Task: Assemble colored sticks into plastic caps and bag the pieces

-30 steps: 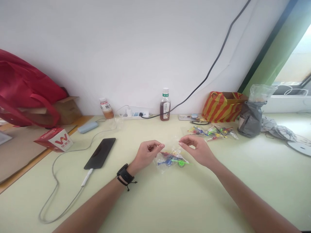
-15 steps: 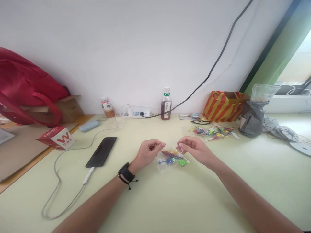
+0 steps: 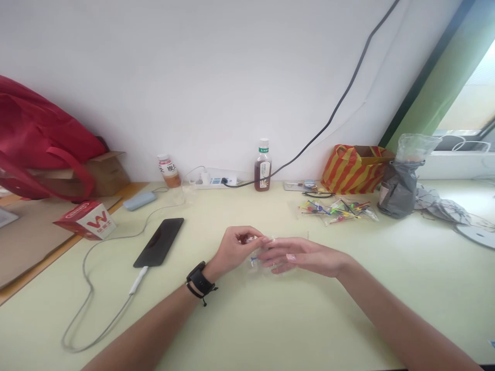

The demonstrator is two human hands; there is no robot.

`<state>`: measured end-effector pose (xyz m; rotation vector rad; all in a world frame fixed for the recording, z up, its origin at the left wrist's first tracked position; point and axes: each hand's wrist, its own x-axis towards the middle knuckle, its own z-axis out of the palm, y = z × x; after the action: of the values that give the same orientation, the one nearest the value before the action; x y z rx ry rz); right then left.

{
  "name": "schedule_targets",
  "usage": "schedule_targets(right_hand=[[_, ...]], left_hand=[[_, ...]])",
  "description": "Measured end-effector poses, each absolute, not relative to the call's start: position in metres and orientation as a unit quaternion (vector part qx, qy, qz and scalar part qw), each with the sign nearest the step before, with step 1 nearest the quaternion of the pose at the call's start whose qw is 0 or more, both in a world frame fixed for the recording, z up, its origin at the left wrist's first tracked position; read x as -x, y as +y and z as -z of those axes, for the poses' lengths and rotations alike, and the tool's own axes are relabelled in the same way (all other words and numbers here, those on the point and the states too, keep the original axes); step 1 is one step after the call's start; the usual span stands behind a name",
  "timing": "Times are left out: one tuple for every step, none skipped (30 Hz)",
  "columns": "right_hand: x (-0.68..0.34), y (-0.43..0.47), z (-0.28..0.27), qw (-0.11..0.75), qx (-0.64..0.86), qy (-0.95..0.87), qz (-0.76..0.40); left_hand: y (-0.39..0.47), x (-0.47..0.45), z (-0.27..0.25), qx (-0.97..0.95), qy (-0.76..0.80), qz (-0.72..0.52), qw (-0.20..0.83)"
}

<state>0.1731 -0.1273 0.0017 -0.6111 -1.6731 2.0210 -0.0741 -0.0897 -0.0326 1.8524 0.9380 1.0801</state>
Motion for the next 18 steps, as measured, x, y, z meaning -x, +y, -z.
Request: schedule_targets(right_hand=[[-0.173, -0.127, -0.001, 0.222, 0.212, -0.604, -0.736], [-0.173, -0.127, -0.001, 0.227, 0.205, -0.605, -0.735], [-0.173, -0.127, -0.002, 0.236, 0.201, -0.607, -0.731], [-0.173, -0.126, -0.003, 0.249, 0.201, -0.611, -0.724], [-0.173, -0.126, -0.004, 0.265, 0.205, -0.613, -0.715], [-0.173, -0.126, -0.006, 0.279, 0.212, -0.616, -0.705], [-0.173, -0.125, -0.007, 0.292, 0.221, -0.618, -0.696], [-0.172, -0.125, -0.008, 0.299, 0.229, -0.621, -0.688], [-0.171, -0.125, -0.008, 0.302, 0.232, -0.624, -0.682], [-0.17, -0.126, -0.008, 0.302, 0.23, -0.627, -0.681], [-0.169, -0.126, -0.008, 0.301, 0.224, -0.628, -0.682], [-0.168, -0.126, -0.007, 0.301, 0.214, -0.628, -0.685], [-0.167, -0.127, -0.006, 0.3, 0.204, -0.626, -0.69], [-0.166, -0.127, -0.005, 0.3, 0.194, -0.622, -0.697], [-0.166, -0.128, -0.004, 0.298, 0.185, -0.619, -0.703], [-0.165, -0.128, -0.003, 0.294, 0.18, -0.617, -0.707], [-0.165, -0.129, -0.003, 0.289, 0.181, -0.616, -0.71], [-0.165, -0.129, -0.004, 0.283, 0.186, -0.617, -0.71]], left_hand=[[-0.09, 0.074, 0.03, -0.717, 0.366, -0.439, 0.399], [-0.091, 0.074, 0.028, -0.704, 0.362, -0.452, 0.412], [-0.091, 0.074, 0.026, -0.69, 0.355, -0.463, 0.428], [-0.091, 0.074, 0.025, -0.679, 0.347, -0.47, 0.445], [-0.091, 0.074, 0.024, -0.671, 0.338, -0.471, 0.462], [-0.091, 0.073, 0.023, -0.667, 0.33, -0.467, 0.478], [-0.091, 0.072, 0.023, -0.666, 0.323, -0.461, 0.49], [-0.092, 0.071, 0.024, -0.666, 0.317, -0.454, 0.499], [-0.093, 0.069, 0.024, -0.668, 0.314, -0.448, 0.504], [-0.095, 0.068, 0.025, -0.672, 0.312, -0.443, 0.505], [-0.097, 0.066, 0.026, -0.676, 0.312, -0.44, 0.502], [-0.099, 0.065, 0.027, -0.682, 0.312, -0.44, 0.495], [-0.101, 0.063, 0.027, -0.687, 0.313, -0.44, 0.487], [-0.103, 0.062, 0.027, -0.691, 0.312, -0.442, 0.479], [-0.105, 0.061, 0.026, -0.694, 0.31, -0.443, 0.474], [-0.106, 0.061, 0.025, -0.697, 0.308, -0.443, 0.472], [-0.107, 0.061, 0.024, -0.699, 0.305, -0.442, 0.472], [-0.107, 0.061, 0.023, -0.701, 0.302, -0.44, 0.472]])
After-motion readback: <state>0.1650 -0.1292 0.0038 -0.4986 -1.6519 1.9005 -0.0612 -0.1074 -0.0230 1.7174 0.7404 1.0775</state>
